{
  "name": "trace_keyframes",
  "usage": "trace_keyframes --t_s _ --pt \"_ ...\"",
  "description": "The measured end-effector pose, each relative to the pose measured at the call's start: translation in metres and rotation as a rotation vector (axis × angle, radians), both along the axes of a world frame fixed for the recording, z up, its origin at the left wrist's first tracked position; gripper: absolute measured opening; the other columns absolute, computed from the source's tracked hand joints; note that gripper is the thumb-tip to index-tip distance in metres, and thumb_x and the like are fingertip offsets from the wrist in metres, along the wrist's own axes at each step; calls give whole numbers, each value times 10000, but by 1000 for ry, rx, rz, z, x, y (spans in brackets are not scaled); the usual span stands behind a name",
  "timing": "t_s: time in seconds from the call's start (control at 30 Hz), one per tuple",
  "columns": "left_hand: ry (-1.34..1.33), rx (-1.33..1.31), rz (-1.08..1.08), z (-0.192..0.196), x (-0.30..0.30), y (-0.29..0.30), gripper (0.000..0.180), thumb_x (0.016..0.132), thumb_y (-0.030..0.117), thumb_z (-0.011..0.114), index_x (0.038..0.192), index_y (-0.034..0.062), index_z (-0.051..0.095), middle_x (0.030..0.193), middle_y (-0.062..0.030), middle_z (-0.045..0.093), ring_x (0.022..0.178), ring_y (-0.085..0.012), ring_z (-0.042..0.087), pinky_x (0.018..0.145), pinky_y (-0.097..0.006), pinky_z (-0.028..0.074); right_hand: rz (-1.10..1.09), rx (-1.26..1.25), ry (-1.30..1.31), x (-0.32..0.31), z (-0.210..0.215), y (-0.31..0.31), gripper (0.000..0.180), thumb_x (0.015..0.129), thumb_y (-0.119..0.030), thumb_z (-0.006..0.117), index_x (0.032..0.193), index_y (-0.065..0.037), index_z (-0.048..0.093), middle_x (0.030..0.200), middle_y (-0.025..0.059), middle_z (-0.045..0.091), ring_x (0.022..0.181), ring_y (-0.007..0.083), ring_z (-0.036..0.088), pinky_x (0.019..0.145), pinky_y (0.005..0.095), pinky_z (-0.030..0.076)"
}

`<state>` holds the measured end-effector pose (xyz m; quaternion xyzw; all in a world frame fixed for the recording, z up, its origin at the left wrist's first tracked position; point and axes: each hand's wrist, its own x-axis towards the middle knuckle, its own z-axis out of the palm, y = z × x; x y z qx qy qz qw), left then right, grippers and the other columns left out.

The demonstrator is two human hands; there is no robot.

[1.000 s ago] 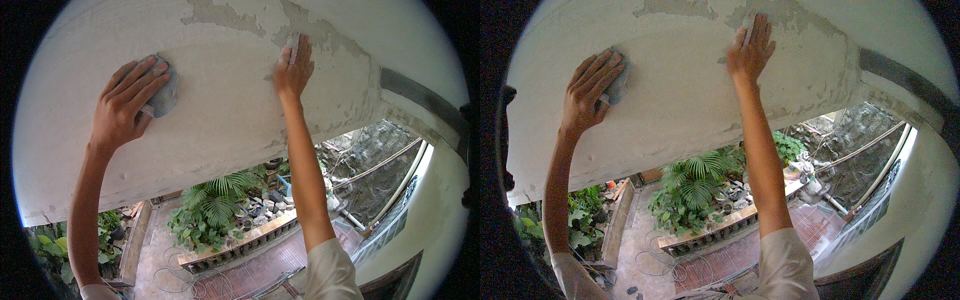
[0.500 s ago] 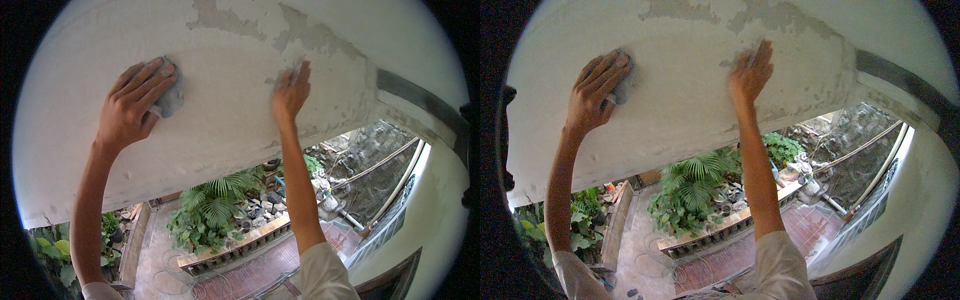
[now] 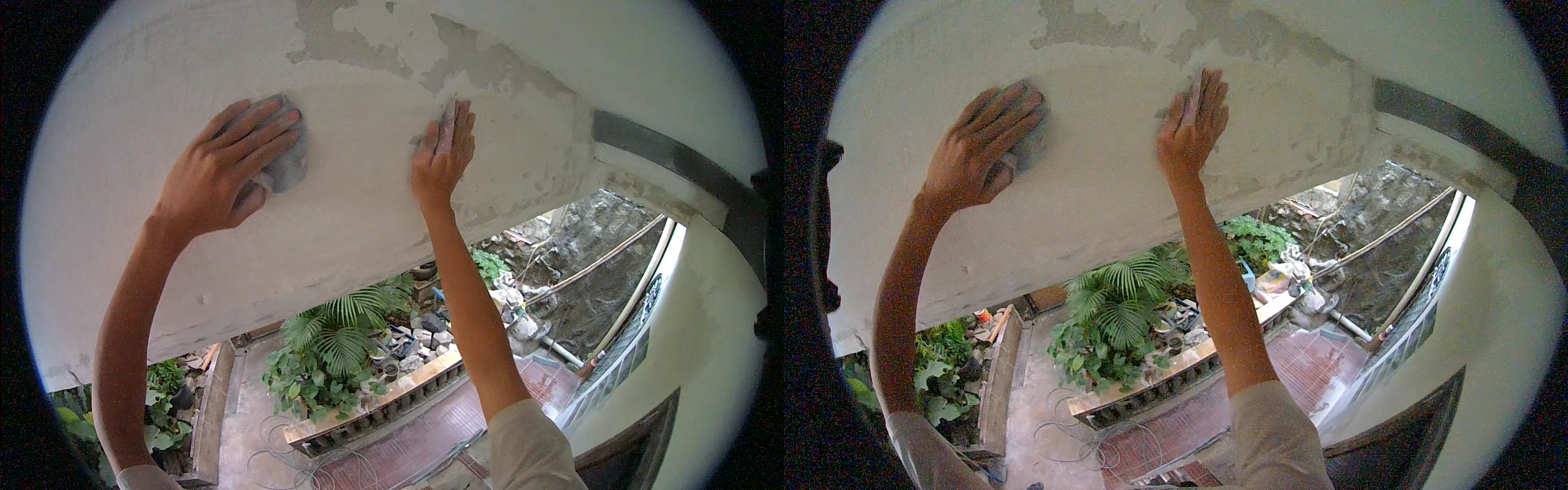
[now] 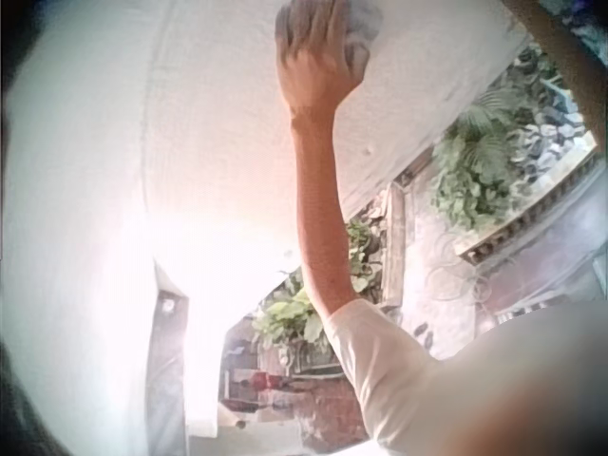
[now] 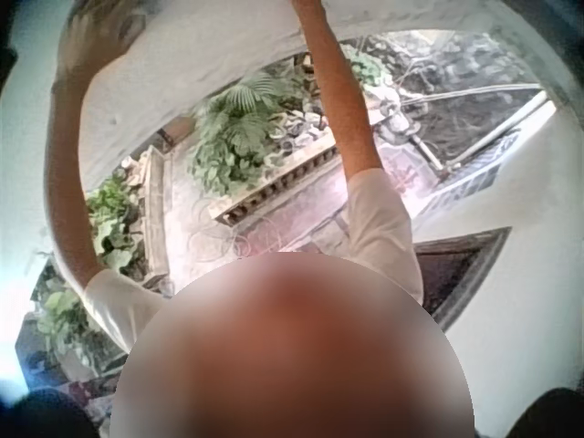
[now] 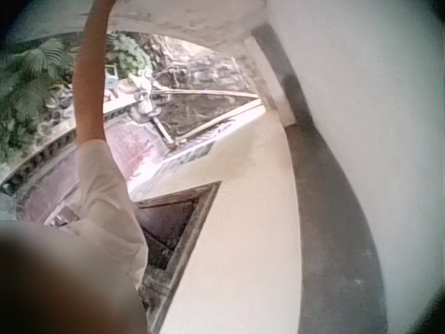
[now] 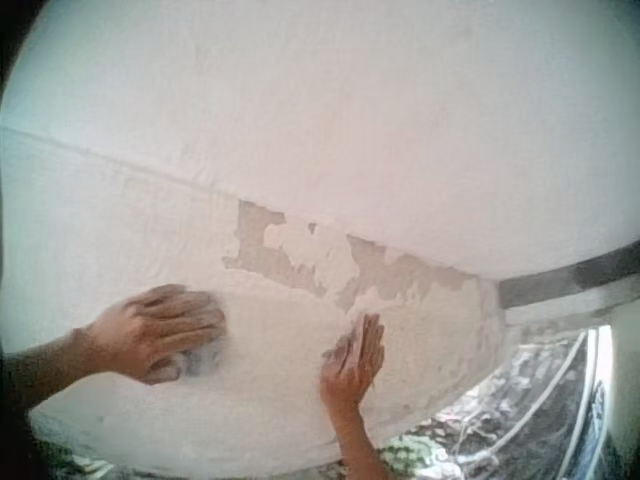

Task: The person sands a white ceiling using two sanding blocks, moving them in overlapping strokes across the surface. The camera is head-mounted and looks upward, showing both hands working on the ceiling while a courtyard with plants is visible below.

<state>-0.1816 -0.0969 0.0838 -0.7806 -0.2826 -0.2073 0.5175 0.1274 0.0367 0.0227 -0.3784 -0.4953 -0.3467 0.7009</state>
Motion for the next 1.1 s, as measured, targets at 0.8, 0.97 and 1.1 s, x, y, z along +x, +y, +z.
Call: trace_keyframes --t_s 0.8,0.97,1.1 --pt "1 88 4 2 10 13 771 696 117 719 1424 195 478 1515 23 428 1424 -175 352 1228 -398 247 30 -29 -218 1 0 -5 590 1005 -284 373 1519 -9 279 1602 177 216 1474 372 201 1142 600 152" --pt "5 97 20 2 10 12 797 680 109 705 1436 185 465 1518 11 424 1426 -177 349 1227 -402 249 -9 -189 -393 0 -38 -19 601 1002 -305 388 1512 -3 289 1599 187 217 1477 368 195 1149 597 147" --pt "12 136 26 2 8 10 795 692 106 679 1449 193 452 1521 13 421 1425 -179 351 1225 -403 253 7 -30 -217 13 15 -2 573 1016 -311 392 1500 -13 321 1586 181 258 1462 367 242 1135 603 183"
